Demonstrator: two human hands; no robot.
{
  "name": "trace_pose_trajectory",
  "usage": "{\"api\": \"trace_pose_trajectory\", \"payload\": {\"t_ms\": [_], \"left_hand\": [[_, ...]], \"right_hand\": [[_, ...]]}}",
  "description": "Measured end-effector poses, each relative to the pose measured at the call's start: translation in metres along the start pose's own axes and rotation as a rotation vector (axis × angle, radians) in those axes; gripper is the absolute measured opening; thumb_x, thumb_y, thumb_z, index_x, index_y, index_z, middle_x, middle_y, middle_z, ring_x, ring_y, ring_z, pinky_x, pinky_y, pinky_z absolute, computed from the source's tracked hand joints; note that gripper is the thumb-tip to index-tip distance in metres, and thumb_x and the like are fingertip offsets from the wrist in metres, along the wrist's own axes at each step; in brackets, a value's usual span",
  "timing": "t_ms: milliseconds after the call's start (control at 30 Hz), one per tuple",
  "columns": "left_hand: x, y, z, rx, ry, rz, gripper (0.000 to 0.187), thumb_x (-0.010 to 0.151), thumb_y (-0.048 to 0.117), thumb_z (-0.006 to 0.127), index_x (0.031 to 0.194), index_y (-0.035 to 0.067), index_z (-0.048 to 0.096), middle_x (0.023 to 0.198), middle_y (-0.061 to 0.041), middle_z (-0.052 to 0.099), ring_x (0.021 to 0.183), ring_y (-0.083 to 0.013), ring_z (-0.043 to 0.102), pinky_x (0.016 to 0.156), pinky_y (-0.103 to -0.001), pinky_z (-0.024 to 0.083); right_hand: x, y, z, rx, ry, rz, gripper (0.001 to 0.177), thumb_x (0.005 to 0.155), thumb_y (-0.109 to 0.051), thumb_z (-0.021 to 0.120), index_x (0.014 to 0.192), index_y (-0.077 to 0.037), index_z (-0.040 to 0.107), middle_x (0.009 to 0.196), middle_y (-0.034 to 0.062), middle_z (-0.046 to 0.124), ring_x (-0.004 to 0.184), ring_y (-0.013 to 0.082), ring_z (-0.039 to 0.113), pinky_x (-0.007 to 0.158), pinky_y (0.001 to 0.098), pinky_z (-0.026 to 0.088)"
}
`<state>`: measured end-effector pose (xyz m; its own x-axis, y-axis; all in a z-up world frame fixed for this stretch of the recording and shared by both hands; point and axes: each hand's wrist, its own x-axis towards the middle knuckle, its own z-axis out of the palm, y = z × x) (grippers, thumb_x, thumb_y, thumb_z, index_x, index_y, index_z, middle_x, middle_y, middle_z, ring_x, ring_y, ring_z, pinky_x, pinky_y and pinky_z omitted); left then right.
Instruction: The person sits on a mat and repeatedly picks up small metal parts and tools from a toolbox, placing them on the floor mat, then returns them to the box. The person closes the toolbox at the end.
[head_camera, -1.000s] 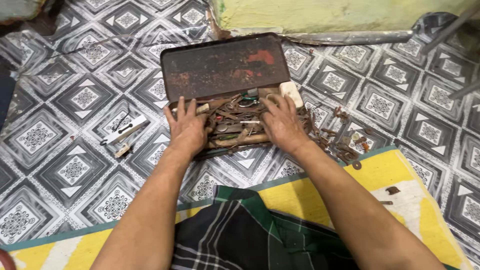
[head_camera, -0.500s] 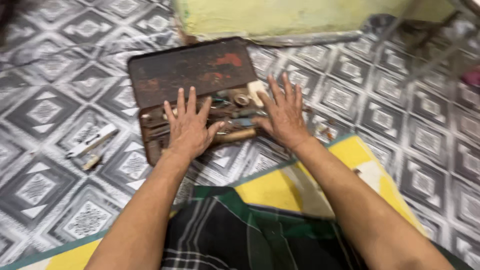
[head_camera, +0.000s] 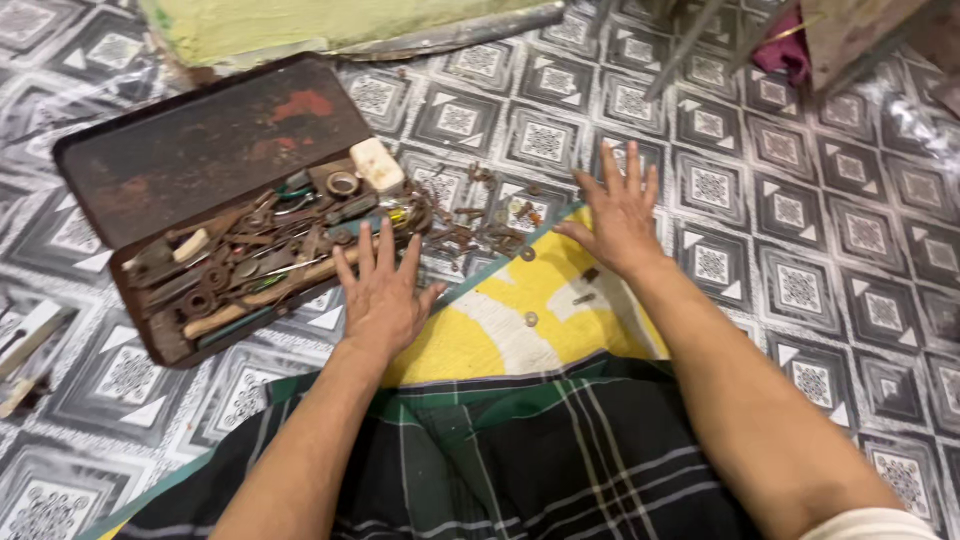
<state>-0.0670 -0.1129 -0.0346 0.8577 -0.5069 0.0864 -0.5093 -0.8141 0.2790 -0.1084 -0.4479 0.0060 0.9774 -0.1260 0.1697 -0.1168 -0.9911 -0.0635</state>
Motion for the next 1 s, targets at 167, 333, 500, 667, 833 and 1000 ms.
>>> {"api": "trace_pose_trajectory", "payload": {"t_ms": [167,333,500,667,833,1000], "left_hand": [[-0.005,0.003,0.015,0.102,-0.101,0.018,0.074,0.092,0.057,0.058,0.153,0.019,0.042,0.167,-0.018,0.017,0.155,-0.0407,0.004,0.117,-0.070,0.002],[0.000,0.003,0.016,0.107,-0.158,-0.007,0.074,0.091,0.054,0.059,0.154,0.018,0.041,0.167,-0.018,0.016,0.155,-0.0390,0.003,0.118,-0.069,0.002],[0.003,-0.002,0.017,0.058,-0.152,-0.030,0.074,0.088,0.050,0.066,0.151,0.016,0.045,0.167,-0.017,0.017,0.155,-0.0384,0.004,0.119,-0.068,0.003],[0.007,-0.013,0.022,0.047,-0.030,-0.023,0.073,0.086,0.046,0.069,0.149,0.014,0.050,0.167,-0.018,0.019,0.155,-0.0391,0.008,0.119,-0.068,0.004],[0.014,-0.019,0.026,0.022,-0.052,-0.067,0.074,0.086,0.048,0.068,0.150,0.016,0.047,0.167,-0.018,0.017,0.155,-0.0391,0.006,0.119,-0.069,0.002],[0.015,-0.018,0.021,0.040,-0.116,-0.091,0.075,0.088,0.047,0.066,0.153,0.017,0.043,0.168,-0.017,0.014,0.156,-0.0384,0.003,0.119,-0.068,-0.001]], "right_hand": [[0.007,-0.023,0.017,0.004,-0.118,0.046,0.084,0.077,-0.058,0.078,0.148,-0.020,0.053,0.170,0.0186,0.011,0.155,0.0411,-0.004,0.121,0.0637,-0.007],[0.019,-0.064,0.040,0.036,-0.209,-0.023,0.076,0.077,-0.056,0.078,0.141,-0.019,0.060,0.168,0.0165,0.017,0.156,0.0403,-0.002,0.122,0.0631,-0.003],[0.047,-0.112,0.082,0.128,-0.112,-0.062,0.063,0.080,-0.050,0.079,0.131,-0.015,0.069,0.166,0.0178,0.024,0.155,0.0426,0.005,0.121,0.0667,0.003],[0.072,-0.136,0.121,0.107,-0.046,-0.043,0.039,0.082,-0.034,0.078,0.111,-0.007,0.078,0.164,0.0212,0.032,0.155,0.0446,0.013,0.121,0.0656,0.008],[0.083,-0.138,0.148,0.073,-0.021,0.014,0.023,0.083,-0.025,0.076,0.093,-0.006,0.082,0.157,0.0190,0.044,0.152,0.0455,0.022,0.121,0.0646,0.014],[0.076,-0.124,0.154,0.025,0.068,-0.014,0.018,0.082,-0.019,0.075,0.090,-0.005,0.082,0.152,0.0176,0.053,0.144,0.0425,0.037,0.118,0.0616,0.024]]}}
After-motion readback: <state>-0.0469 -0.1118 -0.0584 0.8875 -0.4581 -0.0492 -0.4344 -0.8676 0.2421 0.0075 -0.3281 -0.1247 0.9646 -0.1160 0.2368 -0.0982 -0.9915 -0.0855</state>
